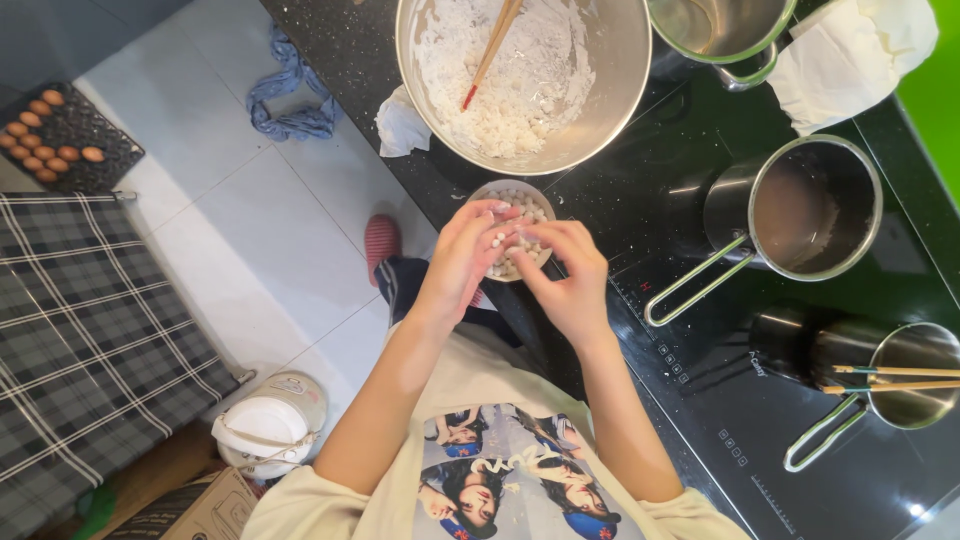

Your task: Rolling and forming small dough balls from a larger mixture and placing them in a separate bowl.

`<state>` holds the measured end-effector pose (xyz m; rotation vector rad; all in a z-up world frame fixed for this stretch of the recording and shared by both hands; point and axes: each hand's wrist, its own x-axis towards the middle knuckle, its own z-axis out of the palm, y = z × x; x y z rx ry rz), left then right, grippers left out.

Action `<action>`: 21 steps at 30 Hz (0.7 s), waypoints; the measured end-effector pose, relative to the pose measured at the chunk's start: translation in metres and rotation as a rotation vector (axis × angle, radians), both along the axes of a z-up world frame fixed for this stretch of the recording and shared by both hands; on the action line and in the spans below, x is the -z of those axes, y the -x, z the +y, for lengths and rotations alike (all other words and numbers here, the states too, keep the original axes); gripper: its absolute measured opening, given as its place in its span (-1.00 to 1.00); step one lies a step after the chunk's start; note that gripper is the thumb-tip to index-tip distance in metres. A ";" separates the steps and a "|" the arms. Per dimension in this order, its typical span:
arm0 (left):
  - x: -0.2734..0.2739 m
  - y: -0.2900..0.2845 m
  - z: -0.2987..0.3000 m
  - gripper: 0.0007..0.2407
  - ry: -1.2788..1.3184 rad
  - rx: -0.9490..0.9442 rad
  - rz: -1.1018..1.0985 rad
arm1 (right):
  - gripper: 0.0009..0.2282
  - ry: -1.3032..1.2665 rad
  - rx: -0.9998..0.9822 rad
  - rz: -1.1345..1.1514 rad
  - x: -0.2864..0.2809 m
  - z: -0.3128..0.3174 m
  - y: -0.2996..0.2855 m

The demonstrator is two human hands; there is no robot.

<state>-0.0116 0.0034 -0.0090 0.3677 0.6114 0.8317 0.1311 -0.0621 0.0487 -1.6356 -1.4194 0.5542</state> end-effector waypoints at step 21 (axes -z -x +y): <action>0.023 0.007 0.001 -0.73 -0.108 0.113 0.068 | -0.83 0.048 -0.189 -0.143 0.003 0.006 -0.003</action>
